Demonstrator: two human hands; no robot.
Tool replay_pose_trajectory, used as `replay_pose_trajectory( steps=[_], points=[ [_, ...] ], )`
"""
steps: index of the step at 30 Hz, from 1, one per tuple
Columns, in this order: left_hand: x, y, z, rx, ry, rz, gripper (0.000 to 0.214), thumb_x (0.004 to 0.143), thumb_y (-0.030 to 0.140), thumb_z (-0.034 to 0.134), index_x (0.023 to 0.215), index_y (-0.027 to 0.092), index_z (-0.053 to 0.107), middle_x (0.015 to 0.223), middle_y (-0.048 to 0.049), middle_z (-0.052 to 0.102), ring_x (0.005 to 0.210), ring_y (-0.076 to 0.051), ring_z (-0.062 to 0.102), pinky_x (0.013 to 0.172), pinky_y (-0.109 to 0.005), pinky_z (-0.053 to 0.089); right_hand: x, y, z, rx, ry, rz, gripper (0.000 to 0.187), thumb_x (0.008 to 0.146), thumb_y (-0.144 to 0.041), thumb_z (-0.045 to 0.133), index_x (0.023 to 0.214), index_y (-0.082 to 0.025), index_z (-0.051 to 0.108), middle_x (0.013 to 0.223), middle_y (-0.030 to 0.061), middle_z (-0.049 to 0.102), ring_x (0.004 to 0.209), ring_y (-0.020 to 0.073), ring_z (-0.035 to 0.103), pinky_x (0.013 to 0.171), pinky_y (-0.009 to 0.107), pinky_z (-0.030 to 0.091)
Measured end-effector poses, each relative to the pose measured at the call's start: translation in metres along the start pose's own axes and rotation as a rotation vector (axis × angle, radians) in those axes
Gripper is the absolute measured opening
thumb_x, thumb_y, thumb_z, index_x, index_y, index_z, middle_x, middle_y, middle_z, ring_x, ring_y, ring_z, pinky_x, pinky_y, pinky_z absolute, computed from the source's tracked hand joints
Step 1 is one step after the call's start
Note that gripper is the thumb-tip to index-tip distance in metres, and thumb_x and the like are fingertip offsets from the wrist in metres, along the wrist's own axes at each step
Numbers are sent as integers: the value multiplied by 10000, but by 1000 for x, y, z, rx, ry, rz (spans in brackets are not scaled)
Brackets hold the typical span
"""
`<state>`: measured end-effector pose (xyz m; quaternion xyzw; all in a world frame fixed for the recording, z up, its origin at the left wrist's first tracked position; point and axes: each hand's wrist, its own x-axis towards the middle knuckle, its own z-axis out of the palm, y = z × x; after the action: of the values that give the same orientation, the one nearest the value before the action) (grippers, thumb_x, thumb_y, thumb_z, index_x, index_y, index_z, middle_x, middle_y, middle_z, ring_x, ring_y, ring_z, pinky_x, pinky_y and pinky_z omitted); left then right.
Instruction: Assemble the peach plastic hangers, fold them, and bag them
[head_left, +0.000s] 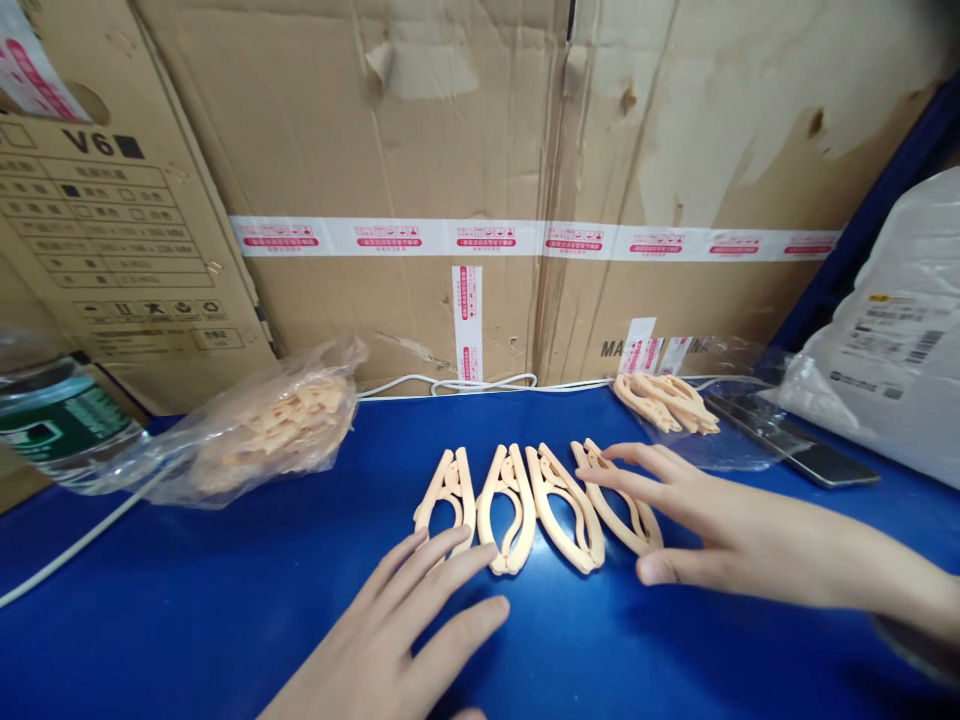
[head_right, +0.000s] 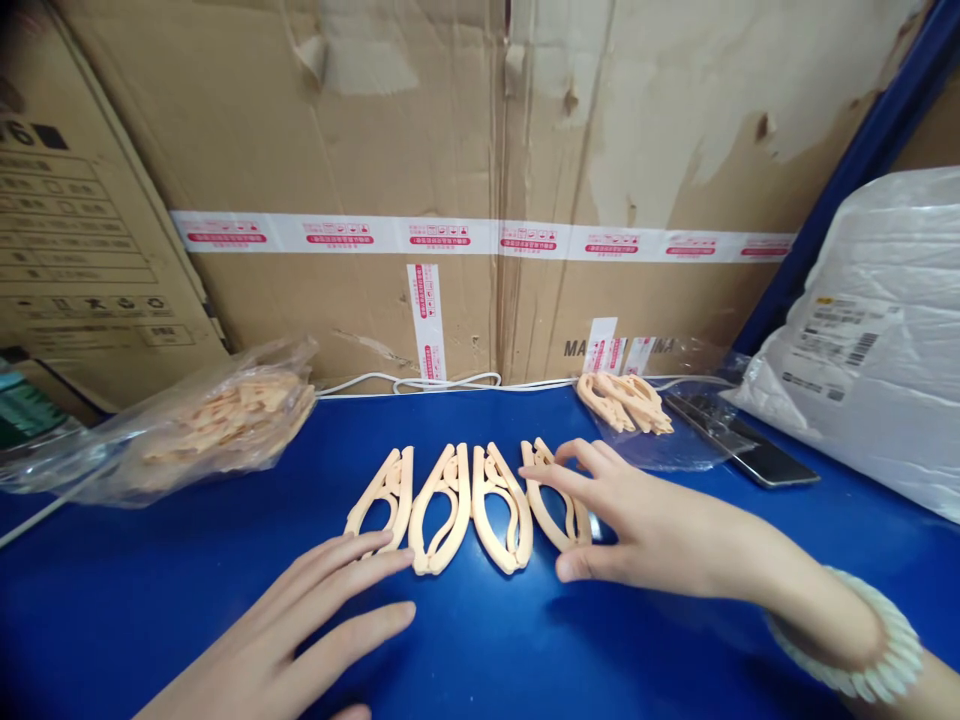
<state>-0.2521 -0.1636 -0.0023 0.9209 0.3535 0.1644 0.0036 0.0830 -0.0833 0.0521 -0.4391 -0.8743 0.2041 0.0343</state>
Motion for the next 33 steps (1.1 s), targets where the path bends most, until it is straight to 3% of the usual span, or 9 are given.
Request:
replay_pose_trajectory(
  steps=[5, 8, 13, 16, 20, 22, 25, 28, 33],
  points=[
    [0, 6, 13, 82, -9, -110, 624, 874, 471, 597, 1449, 363, 379, 1507, -60, 381, 1375, -362, 356, 1114, -553, 292, -3, -33, 24, 10, 33, -75, 756, 812, -607, 632, 1468, -397, 319, 1590, 42, 165, 1414, 446, 143, 1079, 682, 229],
    [1, 6, 21, 108, -37, -119, 634, 895, 447, 574, 1470, 380, 314, 1523, -65, 333, 1383, -370, 336, 1117, -583, 251, -2, -47, 41, 5, 29, -101, 767, 790, -630, 638, 1458, -406, 335, 1583, 48, 154, 1409, 468, 89, 1049, 737, 185],
    [5, -4, 16, 48, -144, -86, 684, 900, 478, 549, 1496, 340, 242, 1517, -90, 311, 1370, -368, 353, 1079, -516, 362, 4, -48, 58, 2, 81, -154, 775, 778, -640, 643, 1454, -393, 354, 1569, 88, 176, 1397, 491, 83, 1006, 788, 102],
    [5, -8, 11, 41, -174, -112, 713, 896, 514, 527, 1505, 300, 222, 1531, -100, 276, 1389, -372, 313, 1087, -545, 337, 10, -46, 59, 3, 73, -165, 758, 792, -645, 623, 1452, -369, 374, 1565, 118, 185, 1387, 511, 93, 978, 808, 61],
    [11, -17, 9, 32, -173, -159, 817, 858, 599, 520, 1518, 250, 189, 1557, -124, 206, 1423, -377, 225, 1112, -596, 259, 31, -42, 54, -70, 36, -165, 763, 851, -659, 530, 1496, -385, 227, 1582, 121, 123, 1403, 480, 32, 986, 798, 28],
    [21, -26, 6, 24, -150, -221, 802, 872, 581, 507, 1523, 254, 172, 1570, -116, 187, 1440, -352, 185, 1133, -590, 217, 47, -37, 52, -116, 47, -161, 763, 868, -679, 480, 1505, -392, 173, 1589, 119, 88, 1409, 465, -1, 991, 791, 30],
    [41, -45, 1, -12, -237, -239, 778, 900, 603, 441, 1524, 215, 184, 1578, -137, 162, 1451, -338, 135, 1146, -578, 182, 75, -28, 47, -160, 77, -132, 766, 878, -707, 423, 1514, -366, 167, 1590, 133, 70, 1412, 465, 0, 999, 783, 26],
    [59, -64, -3, -4, -239, -262, 787, 903, 631, 406, 1517, 178, 213, 1580, -166, 145, 1457, -330, 105, 1156, -557, 160, 99, -19, 41, -162, 74, -132, 769, 890, -724, 361, 1521, -332, 162, 1589, 146, 62, 1417, 454, -8, 1007, 775, 36],
    [69, -78, -3, -2, -218, -249, 772, 912, 636, 381, 1509, 167, 240, 1579, -163, 163, 1462, -310, 104, 1164, -546, 141, 117, -13, 36, -179, 69, -118, 755, 885, -753, 301, 1516, -365, 155, 1595, 105, 52, 1426, 415, -69, 1012, 772, 8]
  ],
)
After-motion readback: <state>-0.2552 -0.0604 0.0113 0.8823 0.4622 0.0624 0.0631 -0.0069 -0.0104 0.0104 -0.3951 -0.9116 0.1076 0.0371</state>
